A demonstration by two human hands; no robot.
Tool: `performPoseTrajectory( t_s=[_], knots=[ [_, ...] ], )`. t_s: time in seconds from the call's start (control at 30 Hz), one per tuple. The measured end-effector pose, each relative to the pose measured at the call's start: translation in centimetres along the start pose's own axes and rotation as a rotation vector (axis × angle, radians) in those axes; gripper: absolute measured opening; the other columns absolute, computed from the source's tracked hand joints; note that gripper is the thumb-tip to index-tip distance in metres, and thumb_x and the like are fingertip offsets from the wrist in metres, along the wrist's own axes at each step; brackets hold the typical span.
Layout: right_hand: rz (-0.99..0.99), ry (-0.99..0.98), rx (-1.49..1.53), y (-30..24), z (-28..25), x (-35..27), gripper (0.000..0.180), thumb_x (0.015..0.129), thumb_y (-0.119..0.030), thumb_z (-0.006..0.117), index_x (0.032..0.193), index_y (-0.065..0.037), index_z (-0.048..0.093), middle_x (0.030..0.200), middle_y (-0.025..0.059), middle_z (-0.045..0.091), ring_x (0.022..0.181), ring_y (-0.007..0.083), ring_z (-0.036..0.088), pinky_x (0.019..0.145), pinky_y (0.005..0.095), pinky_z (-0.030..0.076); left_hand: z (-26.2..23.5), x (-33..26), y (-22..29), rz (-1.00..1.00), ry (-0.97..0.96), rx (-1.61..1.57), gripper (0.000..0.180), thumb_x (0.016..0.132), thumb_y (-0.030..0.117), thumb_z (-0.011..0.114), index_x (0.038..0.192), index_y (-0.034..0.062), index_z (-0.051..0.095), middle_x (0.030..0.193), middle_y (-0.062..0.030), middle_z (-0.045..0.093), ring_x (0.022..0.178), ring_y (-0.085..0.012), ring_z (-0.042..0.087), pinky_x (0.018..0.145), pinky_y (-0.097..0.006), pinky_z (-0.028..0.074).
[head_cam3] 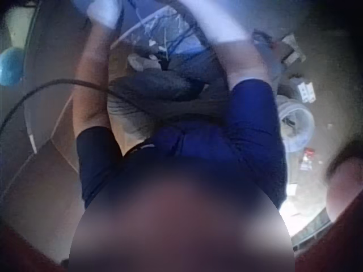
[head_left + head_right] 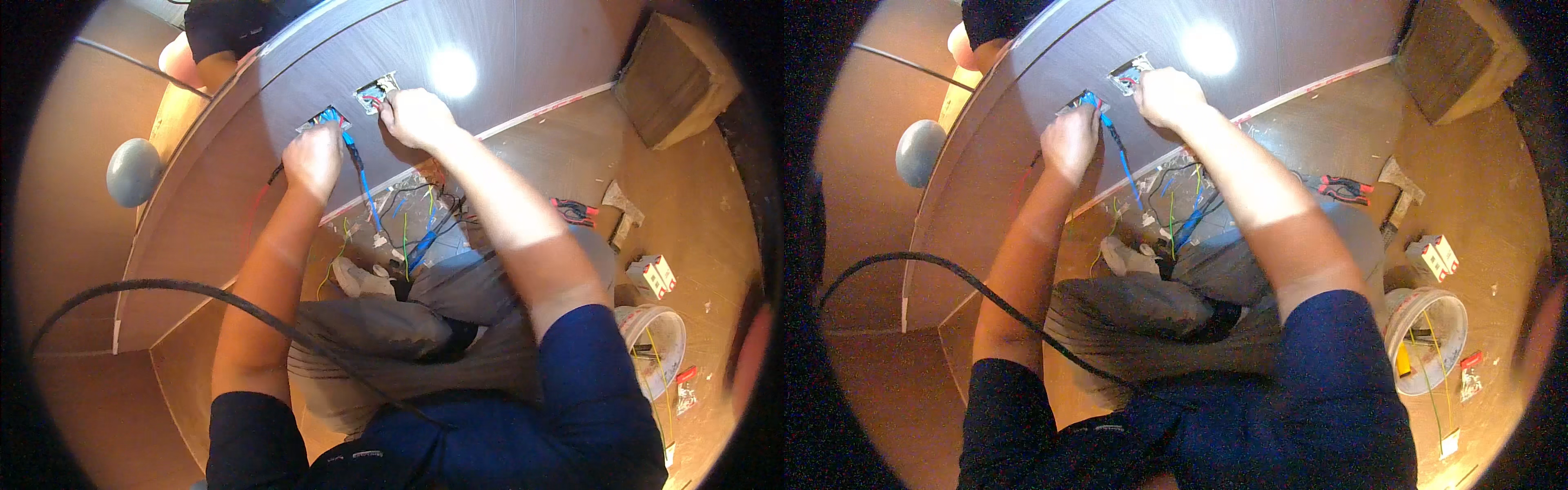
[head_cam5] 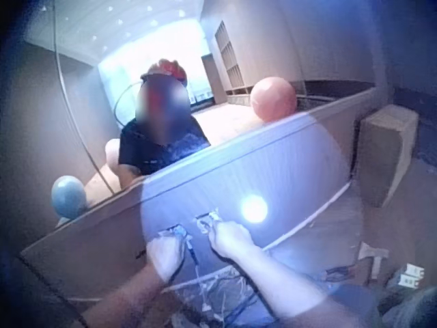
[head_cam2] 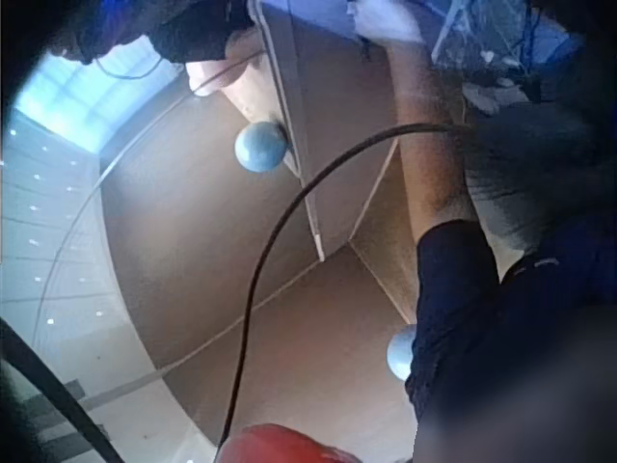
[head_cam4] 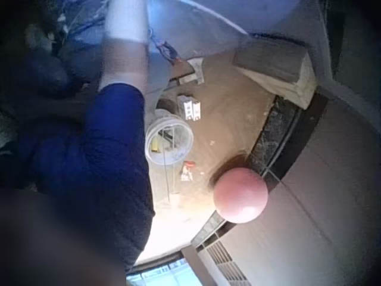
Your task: The person sits on the floor and works on exposed electrical wiring in a wall opening. They use electrical tape to insulate wire connections and use pliers to strip and adjust wires.
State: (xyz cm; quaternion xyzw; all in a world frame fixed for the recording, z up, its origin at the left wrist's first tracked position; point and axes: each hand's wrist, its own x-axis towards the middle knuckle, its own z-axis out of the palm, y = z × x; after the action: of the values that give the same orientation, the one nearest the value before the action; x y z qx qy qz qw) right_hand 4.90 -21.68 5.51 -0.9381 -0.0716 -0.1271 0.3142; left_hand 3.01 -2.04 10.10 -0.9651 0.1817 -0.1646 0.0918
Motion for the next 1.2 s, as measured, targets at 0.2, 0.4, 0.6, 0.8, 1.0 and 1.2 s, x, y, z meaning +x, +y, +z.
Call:
performPoseTrajectory(
  t_s=[0.2, 0.4, 0.6, 0.8, 1.0, 1.2],
  knots=[
    [-0.115, -0.118, -0.066, 1.1, -1.5, 0.8, 0.037, 0.096, -0.030, 0.050, 0.090, 0.000, 0.071, 0.090, 0.0264, 0.069, 0.088, 0.0437, 0.068, 0.084, 0.0498, 0.053, -2.1, -2.5, 0.1, 0.362, 0.242, -0.144, 0.026, 0.082, 0.008, 0.062, 0.106, 0.0117, 0.069, 0.106, -0.0104, 0.066, 0.109, -0.0317, 0.058, 0.098, -0.043, 0.048],
    [-0.086, 0.007, 0.125, 1.3, 0.2, -0.2, 0.034, 0.095, -0.027, 0.051, 0.090, 0.001, 0.070, 0.090, 0.0266, 0.068, 0.088, 0.0431, 0.068, 0.083, 0.0486, 0.052, -3.5, -4.1, -2.3, -0.006, 0.306, -0.145, 0.017, 0.091, 0.023, 0.062, 0.099, 0.0093, 0.068, 0.101, -0.0132, 0.066, 0.098, -0.0362, 0.064, 0.087, -0.047, 0.052],
    [-0.032, -0.104, 0.386, 1.1, -1.5, 0.1, 0.032, 0.094, -0.029, 0.055, 0.087, 0.000, 0.068, 0.080, 0.0214, 0.069, 0.076, 0.0332, 0.068, 0.074, 0.0433, 0.052, -1.3, -2.9, -3.3, -0.453, -0.490, -0.843, 0.048, 0.103, 0.043, 0.052, 0.090, -0.0018, 0.066, 0.069, -0.0141, 0.067, 0.056, -0.0238, 0.064, 0.055, -0.040, 0.052],
    [-0.069, -0.141, 0.414, 2.1, -3.3, -0.6, 0.036, 0.097, -0.031, 0.054, 0.081, 0.000, 0.063, 0.069, 0.0152, 0.061, 0.067, 0.0282, 0.059, 0.066, 0.0422, 0.047, -1.1, -0.2, -2.8, -0.462, -0.612, -0.971, 0.044, 0.106, 0.041, 0.048, 0.089, 0.0035, 0.063, 0.063, -0.0055, 0.060, 0.050, -0.0136, 0.055, 0.045, -0.031, 0.043],
    [-0.004, -0.230, 0.513, 2.7, -3.5, -0.7, 0.037, 0.101, -0.029, 0.055, 0.075, -0.002, 0.057, 0.062, -0.0026, 0.047, 0.061, 0.0085, 0.041, 0.055, 0.0312, 0.037, -0.6, 0.1, -0.9, -0.671, -0.598, -1.303, 0.032, 0.106, 0.031, 0.048, 0.101, 0.0026, 0.063, 0.065, -0.0008, 0.053, 0.049, -0.0115, 0.047, 0.044, -0.028, 0.039],
    [-0.024, -0.293, 0.454, 3.4, -4.9, -1.4, 0.035, 0.101, -0.028, 0.056, 0.077, -0.002, 0.058, 0.064, -0.0036, 0.046, 0.063, 0.0079, 0.039, 0.058, 0.0313, 0.036, 1.1, -0.2, -0.4, -1.081, -0.594, -2.333, 0.022, 0.108, 0.019, 0.045, 0.116, 0.0034, 0.058, 0.079, 0.0027, 0.057, 0.053, -0.0030, 0.042, 0.043, -0.019, 0.034]
  ],
)
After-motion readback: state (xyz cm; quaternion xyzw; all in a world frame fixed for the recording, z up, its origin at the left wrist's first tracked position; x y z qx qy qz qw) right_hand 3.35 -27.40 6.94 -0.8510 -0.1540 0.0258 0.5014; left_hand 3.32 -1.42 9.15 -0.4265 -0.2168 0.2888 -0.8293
